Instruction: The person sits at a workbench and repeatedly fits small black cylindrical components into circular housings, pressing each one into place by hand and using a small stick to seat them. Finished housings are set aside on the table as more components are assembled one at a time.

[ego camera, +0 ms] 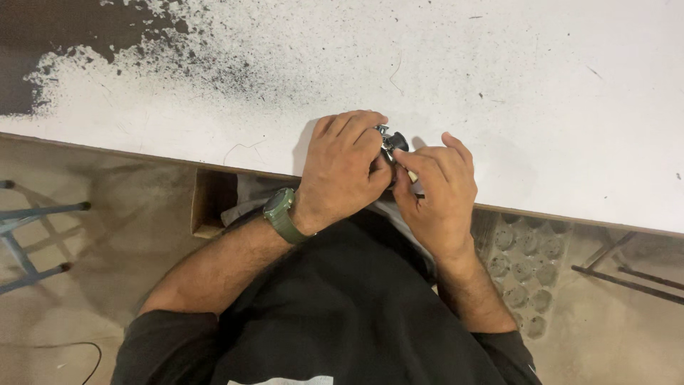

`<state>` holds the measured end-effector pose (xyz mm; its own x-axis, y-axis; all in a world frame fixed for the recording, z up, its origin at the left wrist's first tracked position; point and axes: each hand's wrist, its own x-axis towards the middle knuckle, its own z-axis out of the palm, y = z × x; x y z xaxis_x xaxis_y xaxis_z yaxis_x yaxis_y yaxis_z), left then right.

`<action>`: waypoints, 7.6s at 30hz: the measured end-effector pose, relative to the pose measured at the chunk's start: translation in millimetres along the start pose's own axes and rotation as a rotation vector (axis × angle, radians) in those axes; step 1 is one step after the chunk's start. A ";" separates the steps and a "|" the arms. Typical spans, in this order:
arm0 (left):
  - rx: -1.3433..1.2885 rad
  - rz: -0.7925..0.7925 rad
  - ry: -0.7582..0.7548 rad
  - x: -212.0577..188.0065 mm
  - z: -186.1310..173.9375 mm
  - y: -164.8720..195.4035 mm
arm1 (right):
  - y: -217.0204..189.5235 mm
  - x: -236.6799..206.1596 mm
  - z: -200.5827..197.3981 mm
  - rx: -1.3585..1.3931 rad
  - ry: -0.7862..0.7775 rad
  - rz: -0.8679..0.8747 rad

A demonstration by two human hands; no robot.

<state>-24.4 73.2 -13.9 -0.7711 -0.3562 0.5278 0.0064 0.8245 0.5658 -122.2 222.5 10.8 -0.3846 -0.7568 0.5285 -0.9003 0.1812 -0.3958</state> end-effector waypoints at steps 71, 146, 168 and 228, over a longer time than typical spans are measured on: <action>0.171 -0.017 0.055 -27.0 -81.0 -58.6 | 162.1 -64.5 -97.8 -0.359 0.542 0.466; -0.079 -0.052 -0.118 8.0 -20.8 4.7 | -3.3 5.8 -3.2 0.165 0.003 0.123; -0.005 0.025 -0.002 -2.2 -3.8 2.2 | -0.6 3.4 -6.8 0.146 0.013 -0.020; 0.086 0.058 -0.133 11.5 -45.9 0.0 | 1.6 1.9 18.5 0.110 0.099 0.061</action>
<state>-4.0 48.9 21.3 -0.8484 -0.2503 0.4664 0.0031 0.8787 0.4773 -120.5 209.8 -2.8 -0.4606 -0.6800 0.5705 -0.8492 0.1506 -0.5062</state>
